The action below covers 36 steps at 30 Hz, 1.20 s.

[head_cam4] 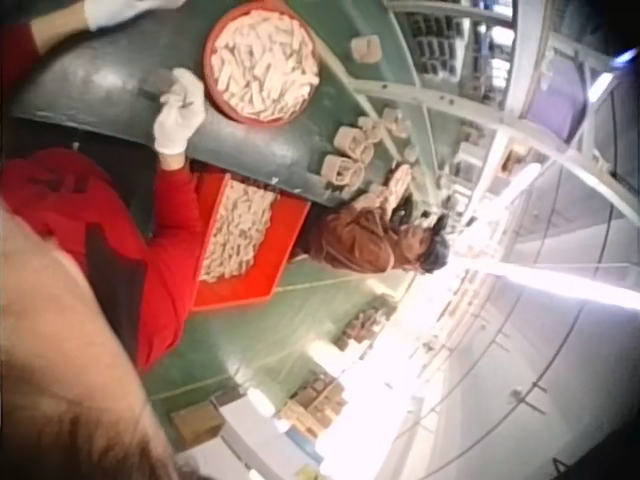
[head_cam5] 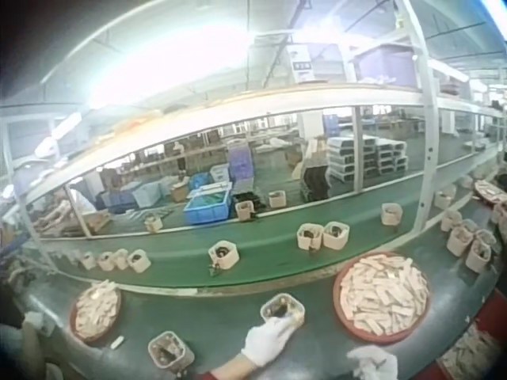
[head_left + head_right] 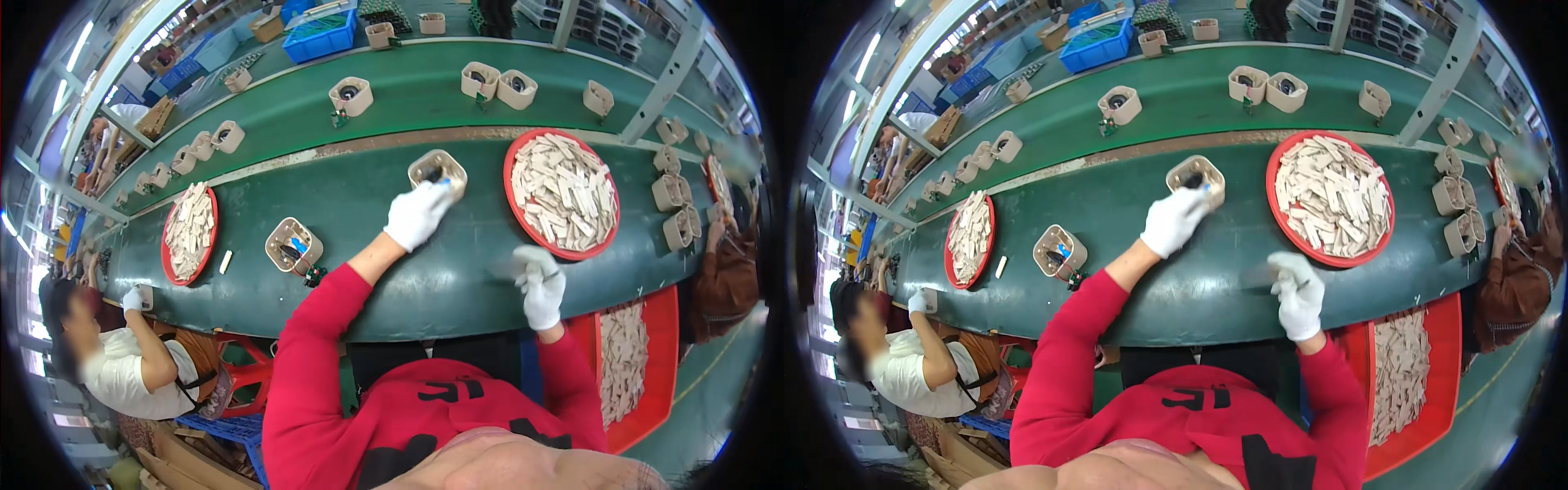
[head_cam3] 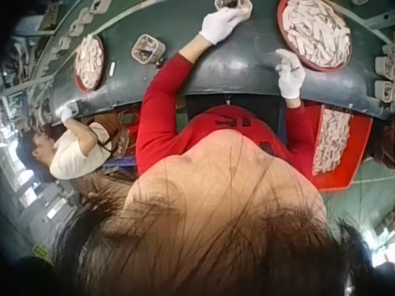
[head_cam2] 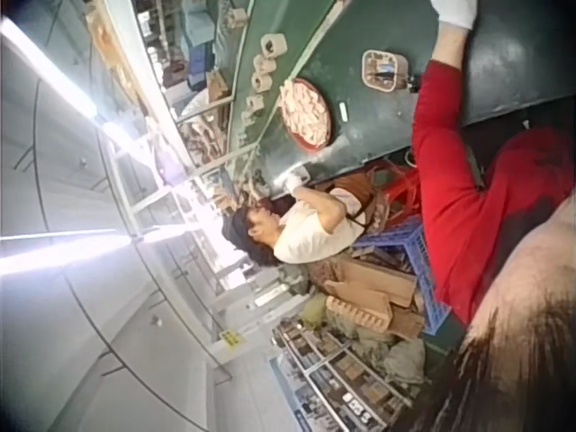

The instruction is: Assembling small electronic speakers on a factory production line.

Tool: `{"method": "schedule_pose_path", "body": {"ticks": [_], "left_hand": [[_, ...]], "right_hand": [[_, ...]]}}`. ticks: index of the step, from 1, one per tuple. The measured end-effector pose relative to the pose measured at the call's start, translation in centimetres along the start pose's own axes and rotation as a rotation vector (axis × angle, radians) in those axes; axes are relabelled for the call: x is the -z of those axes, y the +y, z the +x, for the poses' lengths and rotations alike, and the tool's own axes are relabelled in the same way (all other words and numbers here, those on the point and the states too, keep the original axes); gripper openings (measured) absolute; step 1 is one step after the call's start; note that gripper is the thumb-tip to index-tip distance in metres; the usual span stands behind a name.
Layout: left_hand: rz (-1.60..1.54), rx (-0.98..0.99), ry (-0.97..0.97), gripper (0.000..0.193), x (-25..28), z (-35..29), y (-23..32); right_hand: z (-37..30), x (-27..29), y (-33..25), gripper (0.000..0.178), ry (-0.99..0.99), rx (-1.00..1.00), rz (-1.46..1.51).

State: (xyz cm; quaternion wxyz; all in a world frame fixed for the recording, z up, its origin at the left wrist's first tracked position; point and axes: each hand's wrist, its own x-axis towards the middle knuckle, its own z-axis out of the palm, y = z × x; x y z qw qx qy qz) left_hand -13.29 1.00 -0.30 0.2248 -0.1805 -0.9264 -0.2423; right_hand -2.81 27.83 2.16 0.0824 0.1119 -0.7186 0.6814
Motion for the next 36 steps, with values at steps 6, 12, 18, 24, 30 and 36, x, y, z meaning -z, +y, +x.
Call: {"method": "schedule_pose_path", "body": {"ticks": [6, 12, 18, 24, 30, 36], "left_hand": [[0.154, 0.089, 0.4, 0.027, -2.6, 10.2, -9.5], [0.187, -0.028, -0.01, 0.031, -6.6, 18.9, -3.0], [0.121, 0.021, -0.116, 0.03, -13.0, 27.0, -2.7], [0.14, 0.121, -0.204, 0.023, -14.2, 28.8, -1.5], [0.124, 0.04, -0.103, 0.018, -9.1, 22.4, -0.7], [-0.022, -0.184, -0.126, 0.002, 0.3, 7.3, 1.1]], "right_hand": [[-1.0, -1.1, 3.5, 0.017, -0.051, 0.247, -0.071], [-0.6, 0.0, 2.9, 0.019, -0.011, -0.101, 0.025], [-0.1, 0.1, 2.8, 0.019, -0.075, -0.036, 0.004], [0.4, 0.4, 2.4, 0.013, -0.102, -0.036, -0.044], [0.1, 0.1, 2.7, 0.014, -0.117, -0.058, -0.003], [-0.3, -0.3, 2.8, 0.021, -0.054, -0.201, 0.076]]}}
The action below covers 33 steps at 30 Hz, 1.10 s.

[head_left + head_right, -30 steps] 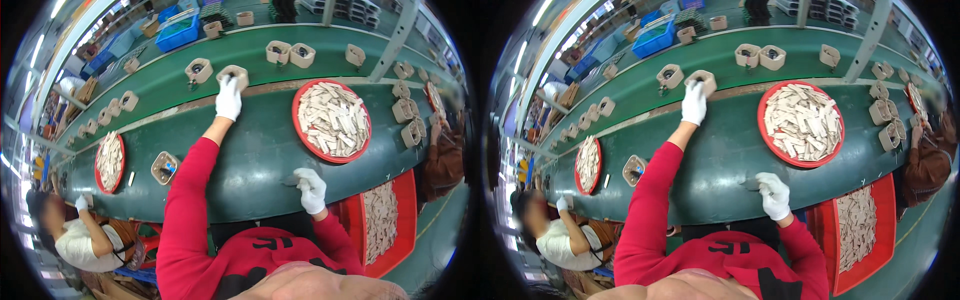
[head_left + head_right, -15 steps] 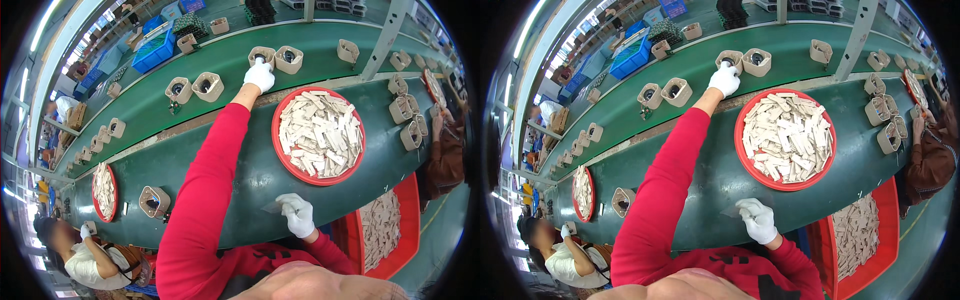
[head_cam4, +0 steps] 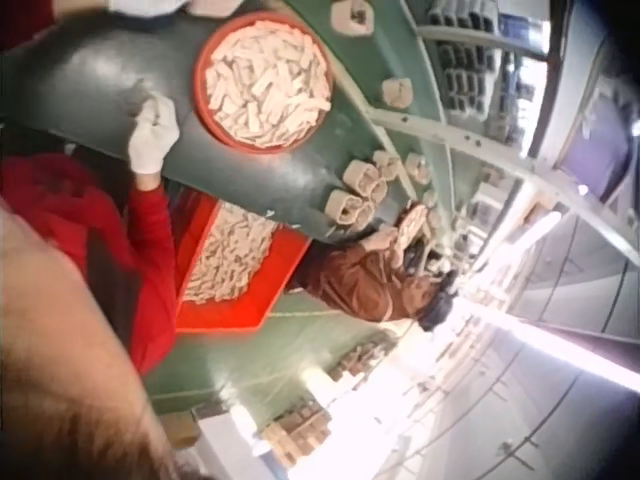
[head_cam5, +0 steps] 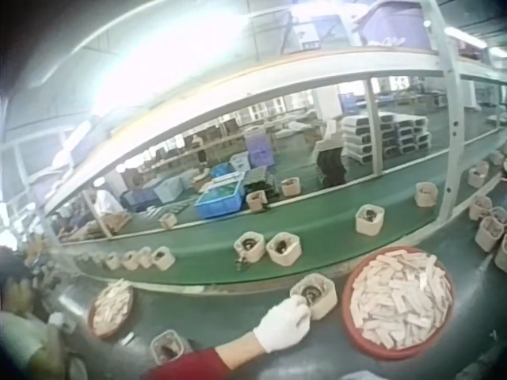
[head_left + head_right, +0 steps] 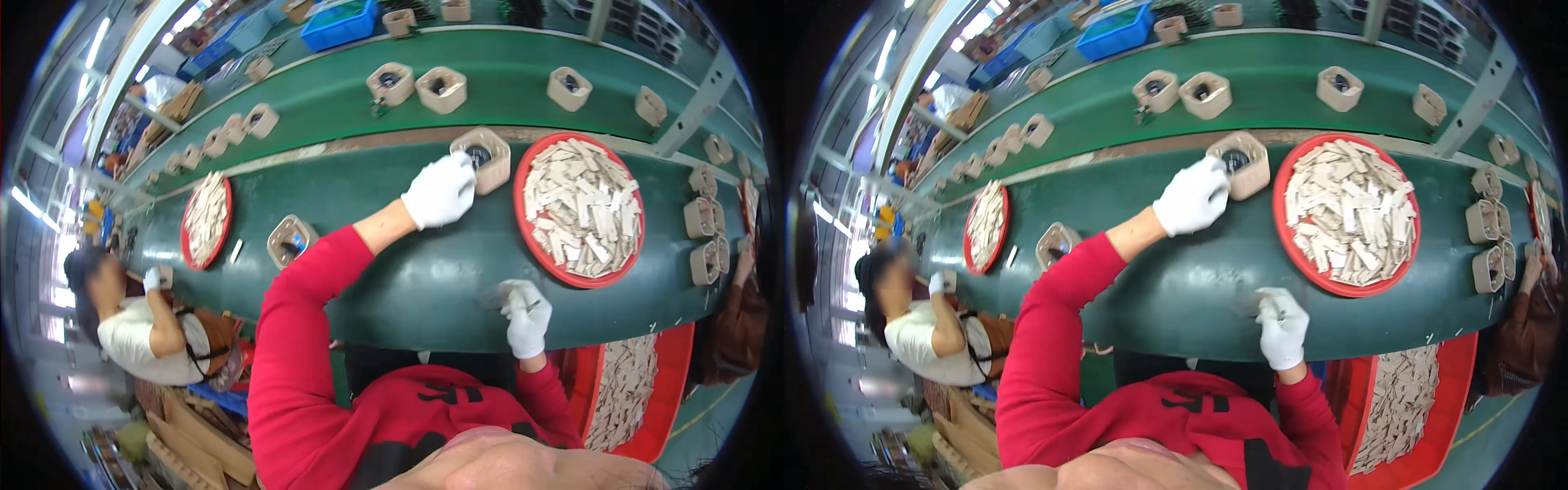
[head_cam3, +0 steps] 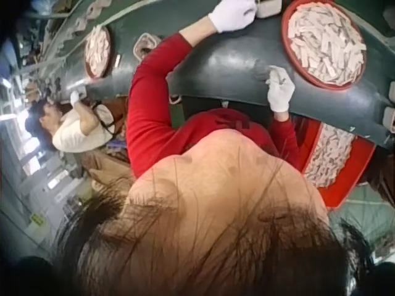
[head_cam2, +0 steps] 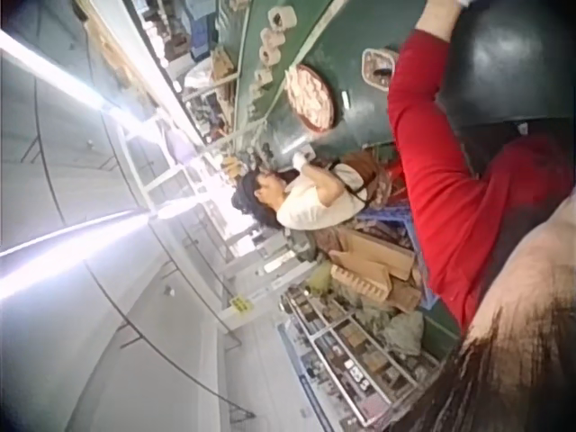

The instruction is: Assembling small electronic speakers on a factory production line.

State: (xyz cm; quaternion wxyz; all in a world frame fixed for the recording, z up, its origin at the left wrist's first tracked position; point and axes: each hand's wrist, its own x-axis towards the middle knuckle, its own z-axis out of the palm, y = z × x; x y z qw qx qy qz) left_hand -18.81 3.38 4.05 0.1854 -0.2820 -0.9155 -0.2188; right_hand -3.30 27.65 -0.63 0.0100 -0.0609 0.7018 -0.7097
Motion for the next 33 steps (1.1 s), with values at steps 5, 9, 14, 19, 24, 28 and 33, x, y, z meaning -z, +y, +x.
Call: {"method": "schedule_pose_path", "body": {"ticks": [5, 9, 14, 19, 24, 28, 33], "left_hand": [[-0.168, -0.042, -0.076, 0.011, 4.7, -12.3, 4.6], [-0.257, 0.022, -0.085, 0.012, 7.1, -19.2, 7.3], [-0.311, 0.301, 0.199, 0.027, 7.6, -23.1, 10.5], [-0.253, 0.538, 0.312, 0.047, 5.0, -23.4, 12.2], [-0.317, 0.572, 0.312, 0.041, 4.2, -23.8, 11.6], [-0.392, 0.625, 0.347, 0.037, 5.3, -23.1, 12.0], [-0.329, 0.528, 0.428, 0.029, 4.7, -23.4, 11.2]], "right_hand": [[-0.2, 0.1, 0.4, 0.021, 0.079, -0.035, -0.042], [-0.1, -1.4, 0.2, 0.019, 0.134, 0.036, -0.164], [-1.6, -4.0, -2.9, 0.017, 0.068, 0.018, -0.029], [-1.9, -5.5, -4.9, 0.025, -0.229, 0.517, -0.254], [-2.1, -7.4, -5.4, 0.026, -0.324, 0.642, -0.635], [-2.1, -7.6, -5.4, 0.031, -0.557, 0.518, -0.904], [-2.0, -7.6, -7.1, 0.051, -0.672, 0.336, -0.864]]}}
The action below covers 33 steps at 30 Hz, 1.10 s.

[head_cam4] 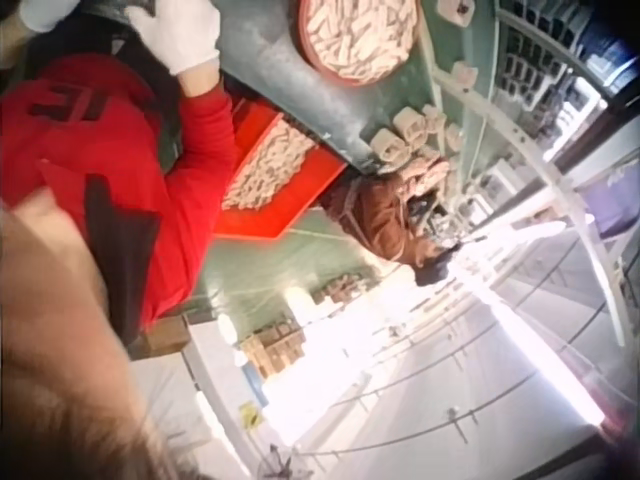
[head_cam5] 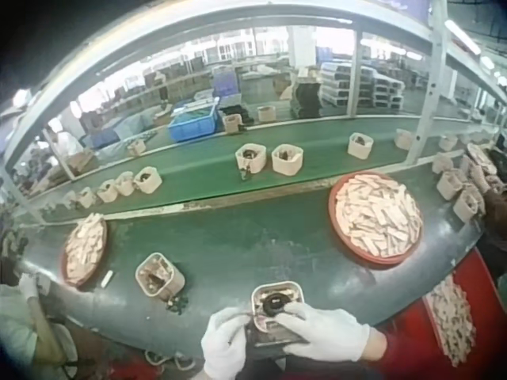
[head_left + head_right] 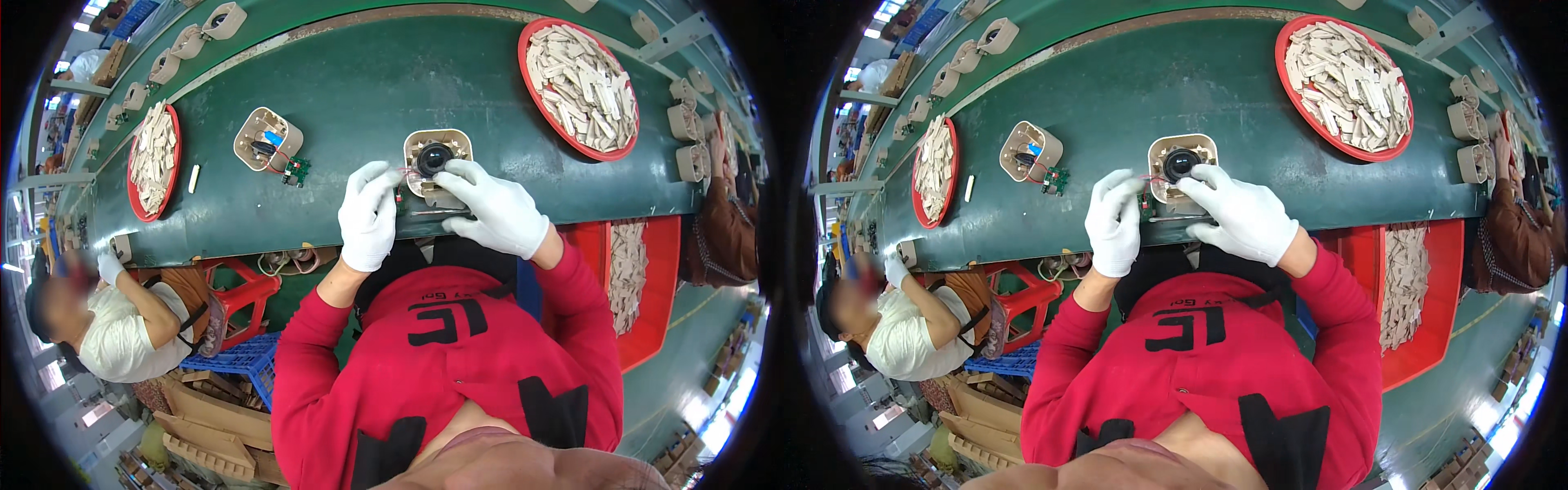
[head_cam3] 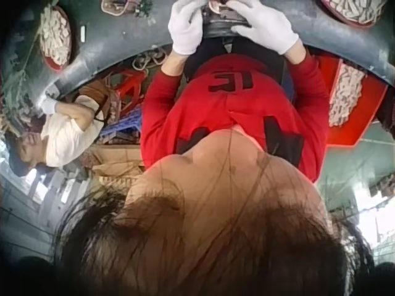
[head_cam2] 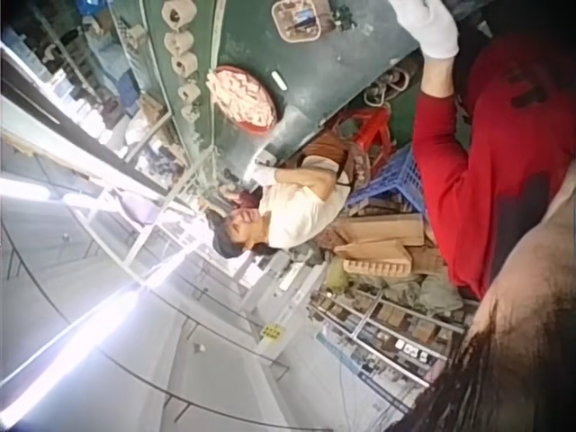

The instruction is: Assembling small electronic speakers on a factory production line.

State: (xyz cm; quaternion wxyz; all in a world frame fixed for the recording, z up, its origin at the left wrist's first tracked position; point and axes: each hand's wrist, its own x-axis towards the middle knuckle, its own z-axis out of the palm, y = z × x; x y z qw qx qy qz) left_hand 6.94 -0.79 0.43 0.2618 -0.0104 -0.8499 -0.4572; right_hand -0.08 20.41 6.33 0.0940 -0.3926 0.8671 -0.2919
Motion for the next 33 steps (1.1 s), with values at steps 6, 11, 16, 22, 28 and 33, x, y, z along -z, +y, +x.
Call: {"method": "schedule_pose_path", "body": {"ticks": [6, 11, 16, 22, 28, 33], "left_hand": [[0.21, -0.009, -0.058, 0.035, -0.2, -0.9, -0.5], [0.366, -0.062, -0.137, 0.057, -0.9, -0.6, -0.5], [0.394, -0.051, -0.119, 0.052, -1.4, 0.3, -1.0], [0.273, -0.016, -0.139, 0.048, -0.5, 1.3, -0.5], [-0.648, 0.536, -0.261, 0.043, 2.5, 0.7, 0.9], [-1.436, 0.935, -0.278, 0.047, 2.6, 2.3, -0.1]], "right_hand": [[0.2, 3.3, 1.9, 0.066, 0.109, 0.207, 0.339], [3.0, 1.3, 4.5, 0.037, 0.277, -0.103, 0.269], [4.2, -2.4, 5.9, 0.032, 0.316, -0.062, 0.256], [4.4, -3.3, 6.6, 0.028, 0.397, -0.048, 0.302], [4.3, -3.2, 6.7, 0.026, 0.408, -0.056, 0.299], [4.3, -3.0, 6.6, 0.029, 0.356, -0.065, 0.277]]}}
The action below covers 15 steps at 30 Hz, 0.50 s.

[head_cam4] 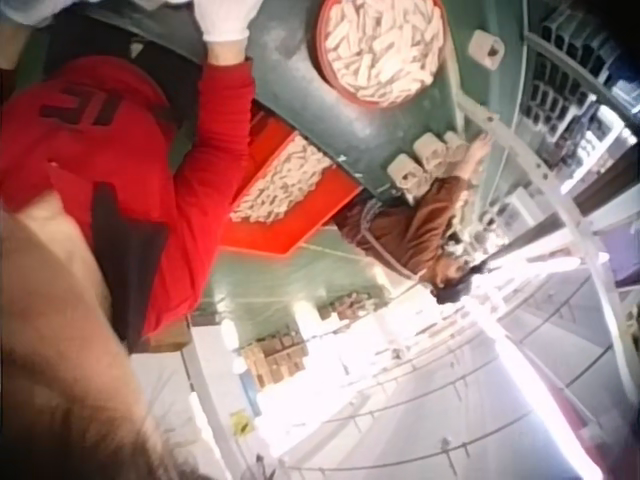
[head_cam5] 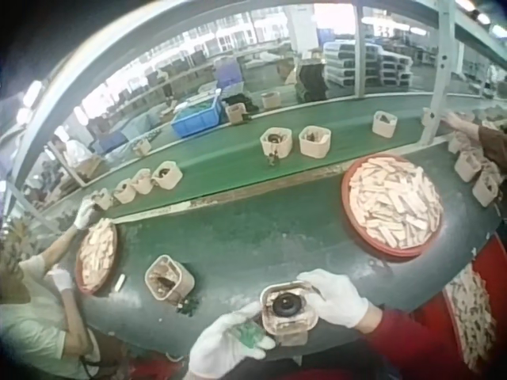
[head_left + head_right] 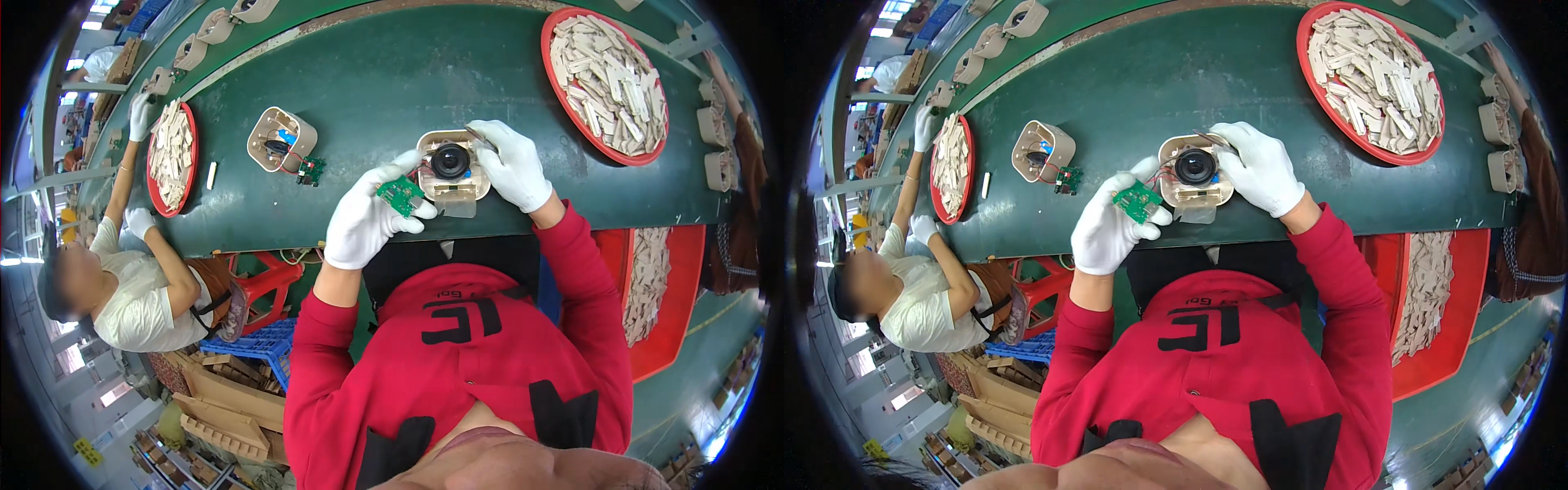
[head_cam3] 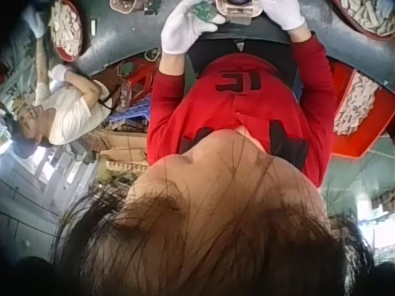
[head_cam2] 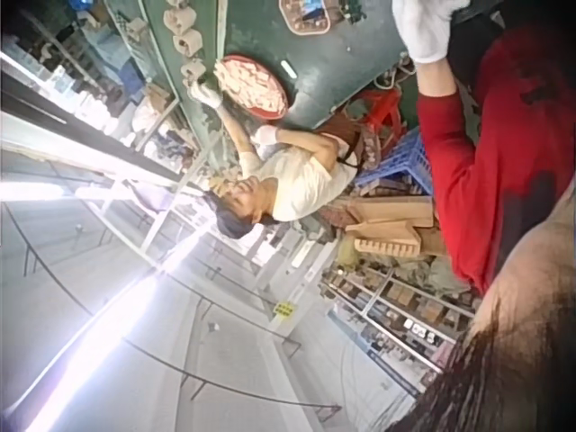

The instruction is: Assembling small electronic speakers on a factory production line.

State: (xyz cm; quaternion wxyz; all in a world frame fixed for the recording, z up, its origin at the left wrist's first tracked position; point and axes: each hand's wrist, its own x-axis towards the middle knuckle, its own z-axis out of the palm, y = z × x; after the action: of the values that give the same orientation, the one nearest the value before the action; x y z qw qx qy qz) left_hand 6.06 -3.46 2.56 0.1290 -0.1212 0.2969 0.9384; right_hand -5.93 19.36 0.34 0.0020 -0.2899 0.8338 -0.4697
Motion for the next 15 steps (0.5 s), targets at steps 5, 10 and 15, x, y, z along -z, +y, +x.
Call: {"method": "schedule_pose_path", "body": {"ticks": [5, 10, 15], "left_hand": [[0.2, -0.217, -0.036, 0.038, -0.5, 0.4, 0.4], [0.902, -0.261, 0.238, 0.016, -2.3, 0.5, -0.4], [1.266, -0.529, 0.241, 0.019, -3.6, 1.2, -2.0]], "right_hand": [[-0.1, 0.0, 0.0, 0.028, -0.002, -0.019, 0.01], [-0.1, 0.0, 0.2, 0.026, 0.008, -0.016, 0.033], [-0.1, -0.1, 0.4, 0.025, 0.02, 0.001, 0.04]]}}
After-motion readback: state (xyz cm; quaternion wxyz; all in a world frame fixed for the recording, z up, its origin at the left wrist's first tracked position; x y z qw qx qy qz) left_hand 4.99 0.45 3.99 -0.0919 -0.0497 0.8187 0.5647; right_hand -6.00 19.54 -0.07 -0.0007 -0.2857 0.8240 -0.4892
